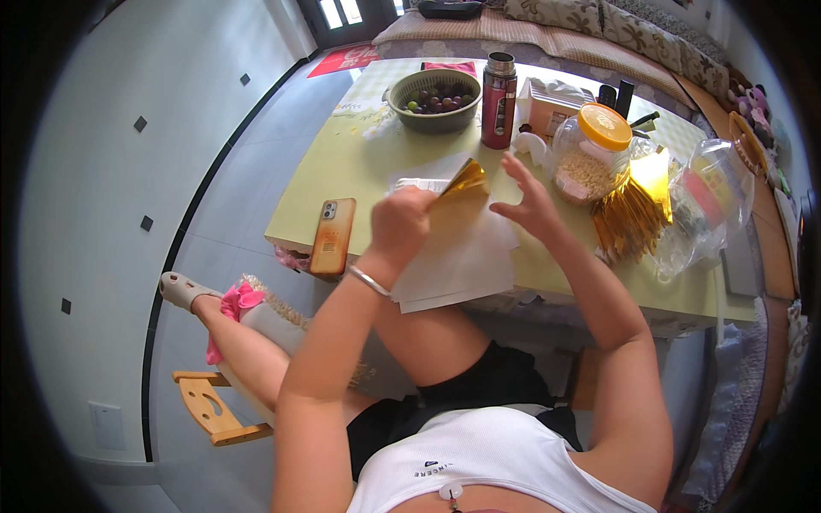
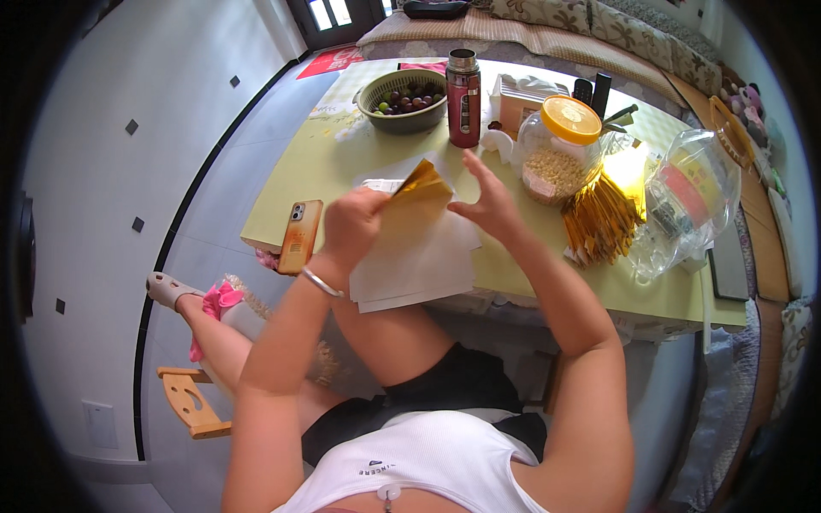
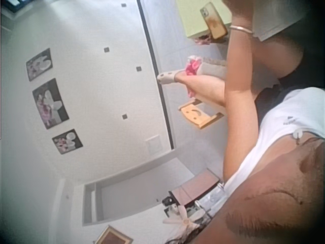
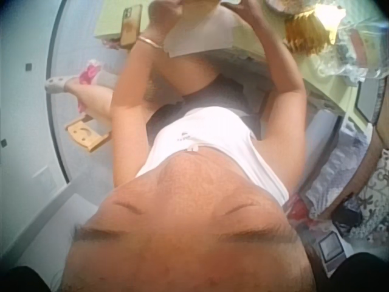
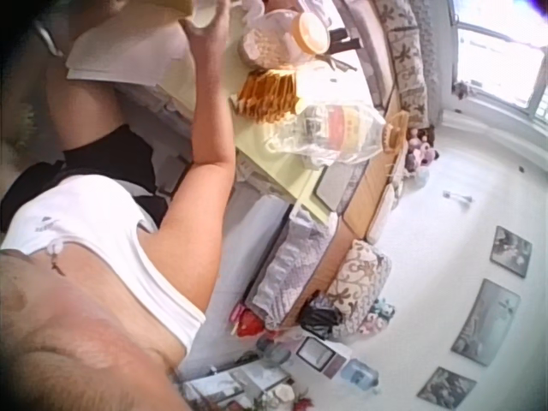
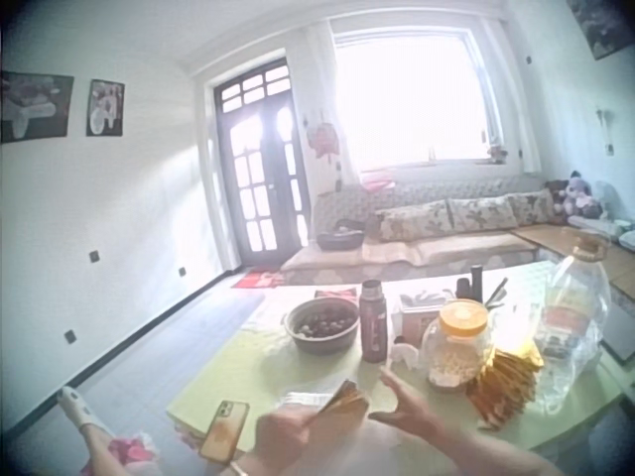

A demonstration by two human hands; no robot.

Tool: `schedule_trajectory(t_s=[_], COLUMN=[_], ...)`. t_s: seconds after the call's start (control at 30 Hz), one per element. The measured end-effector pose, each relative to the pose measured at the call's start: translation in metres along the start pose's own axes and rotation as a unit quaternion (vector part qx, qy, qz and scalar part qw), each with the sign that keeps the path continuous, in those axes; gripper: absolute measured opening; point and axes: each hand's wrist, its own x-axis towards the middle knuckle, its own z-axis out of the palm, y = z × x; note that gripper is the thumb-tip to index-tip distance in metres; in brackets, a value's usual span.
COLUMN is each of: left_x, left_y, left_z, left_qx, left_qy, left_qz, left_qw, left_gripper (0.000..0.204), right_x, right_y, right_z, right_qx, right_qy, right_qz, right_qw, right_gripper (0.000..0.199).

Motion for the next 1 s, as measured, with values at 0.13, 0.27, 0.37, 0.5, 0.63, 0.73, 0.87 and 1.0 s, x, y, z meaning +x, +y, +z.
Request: schedule_trajectory(t_s=[0.13,0.27,0.37,0.5,0.63,0.73,0.87,1.0], left_x=[-0.003,-0.013,-0.016,-0.018,-0.022,-0.045,-0.079,-0.092], left_y=[-0.022,-0.045,-0.054,-0.063,-0.029,0.021,0.038,0.008], left_z=[-0.045,-0.053,-0.052,-0.034,-0.031,-0.033,-0.018,-0.018], left_qx=[-0.294,-0.454,-0.446,-0.407,-0.212,-0.075,0.063,0.004], left_qy=[-0.058,-0.153,-0.230,-0.291,-0.233,-0.166,-0.191,-0.222], left_qz=[-0.064,-0.086,-0.093,-0.131,-0.025,0.100,0.096,0.015], left_qw=[0.952,0.873,0.860,0.856,0.949,0.978,0.975,0.975], left_gripper=[0.012,0.012,0.018,0.019,0.023,0.032,0.029,0.018], right_x=[-0.004,-0.013,-0.016,-0.033,-0.065,-0.079,-0.083,-0.086], right_y=[0.002,-0.023,-0.023,-0.040,-0.065,-0.083,-0.093,-0.090], right_z=[0.000,0.007,0.012,0.007,0.020,0.026,0.031,0.031], right_qx=[0.036,0.023,-0.043,-0.185,-0.350,-0.380,-0.353,-0.247], right_qy=[-0.024,-0.045,-0.057,-0.154,-0.140,-0.093,-0.126,-0.142], right_qz=[-0.020,-0.061,-0.150,-0.296,-0.269,-0.275,-0.235,-0.204], right_qw=[0.999,0.997,0.986,0.925,0.886,0.878,0.897,0.937], right_gripper=[0.116,0.112,0.092,0.029,0.011,0.011,0.012,0.014])
